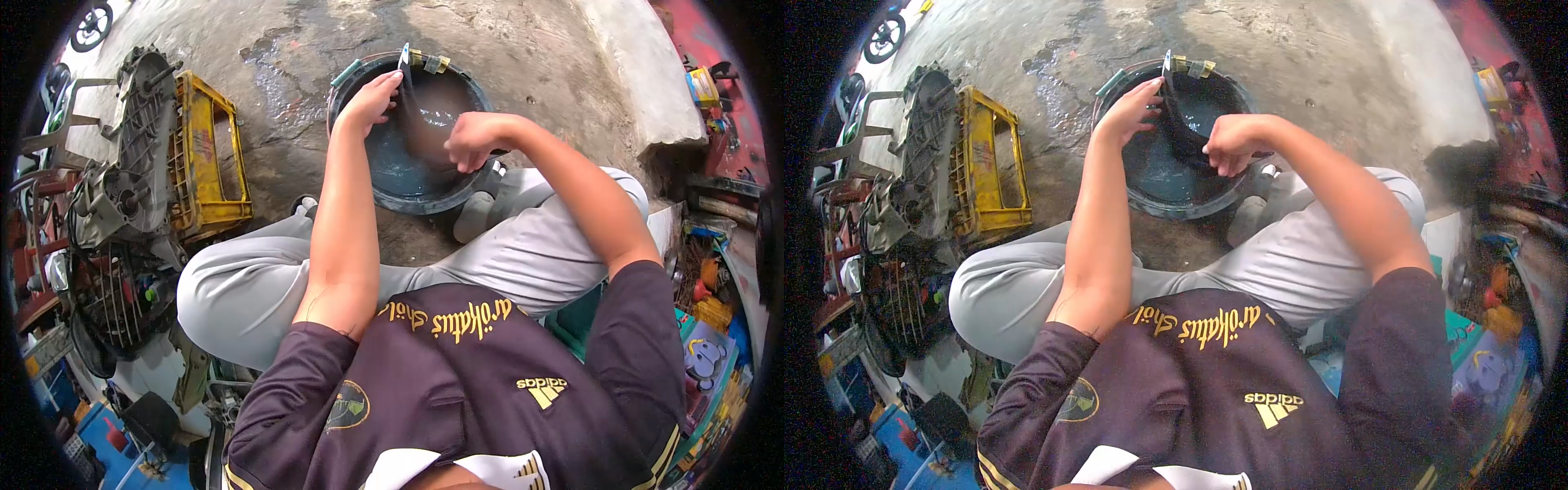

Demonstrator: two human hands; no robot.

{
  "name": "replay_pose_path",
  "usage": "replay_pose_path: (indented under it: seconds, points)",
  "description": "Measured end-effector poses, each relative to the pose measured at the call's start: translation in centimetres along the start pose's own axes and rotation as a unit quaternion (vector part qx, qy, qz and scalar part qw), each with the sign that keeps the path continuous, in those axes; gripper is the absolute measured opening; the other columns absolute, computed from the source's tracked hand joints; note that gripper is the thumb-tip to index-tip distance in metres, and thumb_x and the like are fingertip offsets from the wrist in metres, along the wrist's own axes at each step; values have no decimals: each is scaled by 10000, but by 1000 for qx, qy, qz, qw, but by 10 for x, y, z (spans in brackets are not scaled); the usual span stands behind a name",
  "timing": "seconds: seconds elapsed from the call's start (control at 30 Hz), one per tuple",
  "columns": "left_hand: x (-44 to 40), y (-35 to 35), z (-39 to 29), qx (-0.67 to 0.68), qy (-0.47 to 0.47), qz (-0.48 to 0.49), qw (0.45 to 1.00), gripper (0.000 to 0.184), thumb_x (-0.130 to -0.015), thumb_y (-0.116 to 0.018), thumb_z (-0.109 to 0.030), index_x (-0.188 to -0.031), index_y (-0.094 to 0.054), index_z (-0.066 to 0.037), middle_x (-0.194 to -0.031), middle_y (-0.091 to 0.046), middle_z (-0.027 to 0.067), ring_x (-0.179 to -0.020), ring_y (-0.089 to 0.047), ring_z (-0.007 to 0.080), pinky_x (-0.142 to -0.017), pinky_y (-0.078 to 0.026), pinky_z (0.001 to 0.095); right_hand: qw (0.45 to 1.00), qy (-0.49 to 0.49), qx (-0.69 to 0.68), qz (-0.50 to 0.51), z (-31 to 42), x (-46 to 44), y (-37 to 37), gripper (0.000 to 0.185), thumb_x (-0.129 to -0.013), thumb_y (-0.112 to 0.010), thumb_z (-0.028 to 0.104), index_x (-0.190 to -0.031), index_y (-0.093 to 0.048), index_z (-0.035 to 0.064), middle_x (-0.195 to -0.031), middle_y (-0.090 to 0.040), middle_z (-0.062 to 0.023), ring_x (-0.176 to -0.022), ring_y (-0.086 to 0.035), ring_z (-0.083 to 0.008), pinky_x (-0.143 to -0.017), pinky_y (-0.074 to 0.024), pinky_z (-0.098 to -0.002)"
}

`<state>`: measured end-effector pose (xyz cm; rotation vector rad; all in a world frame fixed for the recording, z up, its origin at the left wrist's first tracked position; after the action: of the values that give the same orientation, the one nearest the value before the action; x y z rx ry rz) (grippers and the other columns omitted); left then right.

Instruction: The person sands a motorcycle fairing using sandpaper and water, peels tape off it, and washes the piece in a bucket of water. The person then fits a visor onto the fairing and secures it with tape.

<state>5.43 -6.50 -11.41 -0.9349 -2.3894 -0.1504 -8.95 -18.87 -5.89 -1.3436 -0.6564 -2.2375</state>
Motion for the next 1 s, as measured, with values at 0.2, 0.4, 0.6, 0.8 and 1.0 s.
replay_pose_path:
  seconds: [0.2,0.4,0.6,0.8,1.0]
  points:
    - [2,7,9,4,3,-13,1000,594,-1031,-529,-545,-1544,-485,-249,-1514,-535,105,-1292,-524,289,-1056,-423,503,959,-9,272,-82,6,18,26,359,-971,-574,234,-788,-725,-34,-798,-757,-139,-710,-748,-232,-673,-593,-376]
    - [7,18,13,9,10,-28,1000,625,-1025,-530,-557,-1552,-469,-227,-1550,-510,113,-1300,-523,299,-1066,-416,519,911,53,389,-130,34,6,2,366,-846,-558,200,-992,-745,-79,-1036,-728,-288,-991,-724,-412,-846,-571,-477]
    - [1,25,13,26,13,-55,998,633,-1026,-528,-554,-1555,-464,-212,-1549,-515,117,-1289,-531,300,-1069,-415,508,841,114,528,36,1,-114,-84,315,-857,-591,199,-940,-763,-52,-1020,-738,-262,-971,-722,-400,-853,-552,-484]
    - [6,34,7,46,11,-75,996,637,-1027,-534,-551,-1563,-454,-218,-1549,-514,116,-1293,-533,296,-1065,-419,498,933,93,345,-54,-25,-190,-123,428,-869,-448,141,-1119,-750,-29,-1211,-706,-261,-1125,-704,-378,-947,-513,-475]
    - [9,35,5,56,-5,-68,996,677,-1023,-539,-578,-1573,-424,-199,-1577,-479,150,-1323,-518,307,-1036,-423,485,964,13,-210,163,-8,-130,-119,338,-1053,-561,324,-857,-667,69,-685,-603,11,-536,-514,-110,-500,-418,-290]
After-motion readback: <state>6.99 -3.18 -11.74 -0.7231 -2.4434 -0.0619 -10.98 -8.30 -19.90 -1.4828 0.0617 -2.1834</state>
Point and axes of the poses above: each hand's wrist, its own x-axis away from the middle knuckle, its own y-axis out of the back of the hand, z = x × y, the point moved 10 cm from there along -x, towards the middle knuckle
